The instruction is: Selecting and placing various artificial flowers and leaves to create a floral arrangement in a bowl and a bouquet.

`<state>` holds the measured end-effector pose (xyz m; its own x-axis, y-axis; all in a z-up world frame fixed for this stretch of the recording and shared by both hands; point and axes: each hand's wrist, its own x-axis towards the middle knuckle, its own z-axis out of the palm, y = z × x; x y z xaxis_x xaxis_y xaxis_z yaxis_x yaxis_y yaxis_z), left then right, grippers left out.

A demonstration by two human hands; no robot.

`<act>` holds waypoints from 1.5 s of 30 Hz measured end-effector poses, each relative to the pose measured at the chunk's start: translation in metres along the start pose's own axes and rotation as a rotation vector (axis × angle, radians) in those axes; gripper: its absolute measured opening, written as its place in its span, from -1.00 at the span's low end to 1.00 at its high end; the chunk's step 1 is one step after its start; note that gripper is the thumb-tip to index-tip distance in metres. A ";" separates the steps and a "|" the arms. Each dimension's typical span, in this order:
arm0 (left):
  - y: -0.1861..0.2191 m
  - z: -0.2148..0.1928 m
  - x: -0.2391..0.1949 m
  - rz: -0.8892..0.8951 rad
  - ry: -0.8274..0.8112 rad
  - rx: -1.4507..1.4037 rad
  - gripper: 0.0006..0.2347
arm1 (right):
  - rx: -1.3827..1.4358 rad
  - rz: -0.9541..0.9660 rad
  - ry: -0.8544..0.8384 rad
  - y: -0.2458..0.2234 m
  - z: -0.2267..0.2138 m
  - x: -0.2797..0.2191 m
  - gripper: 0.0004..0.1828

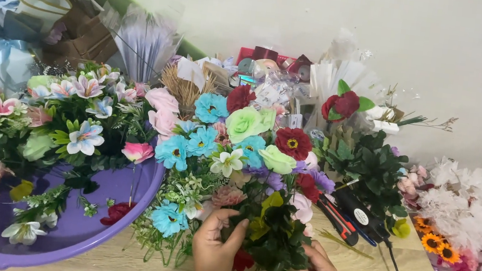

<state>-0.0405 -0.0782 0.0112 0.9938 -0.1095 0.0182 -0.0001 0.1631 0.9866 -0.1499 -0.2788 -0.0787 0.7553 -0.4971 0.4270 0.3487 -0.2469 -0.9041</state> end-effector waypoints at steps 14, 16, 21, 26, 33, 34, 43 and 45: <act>0.021 -0.013 0.001 0.941 -0.022 0.539 -0.87 | -0.130 -0.001 0.011 -0.003 -0.005 0.003 -0.80; 0.022 -0.014 0.001 1.029 -0.040 0.624 -0.89 | -0.168 -0.015 -0.024 -0.002 -0.008 0.001 -0.80; 0.015 -0.015 -0.002 0.822 -0.141 0.515 -0.85 | -0.052 0.069 -0.012 -0.009 -0.001 -0.002 -0.78; 0.018 -0.014 -0.006 0.816 -0.196 0.507 -0.93 | 0.066 -0.015 -0.070 0.003 0.000 -0.007 -0.79; 0.022 -0.008 -0.014 0.751 -0.284 0.570 -0.98 | 0.041 0.023 -0.008 0.000 0.003 -0.015 -0.81; 0.024 -0.006 -0.016 0.707 -0.306 0.610 -0.95 | 0.010 0.010 -0.034 0.002 0.000 -0.016 -0.83; 0.006 0.005 -0.028 0.668 -0.153 0.477 -0.60 | 0.463 0.368 0.507 0.032 -0.053 0.003 -0.79; 0.009 0.006 -0.028 0.594 -0.156 0.514 -0.67 | 0.502 0.368 0.523 0.030 -0.059 0.015 -0.87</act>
<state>-0.0693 -0.0792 0.0203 0.7846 -0.2884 0.5488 -0.6132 -0.2309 0.7554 -0.1609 -0.3431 -0.0989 0.5565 -0.8287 -0.0596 0.4297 0.3485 -0.8330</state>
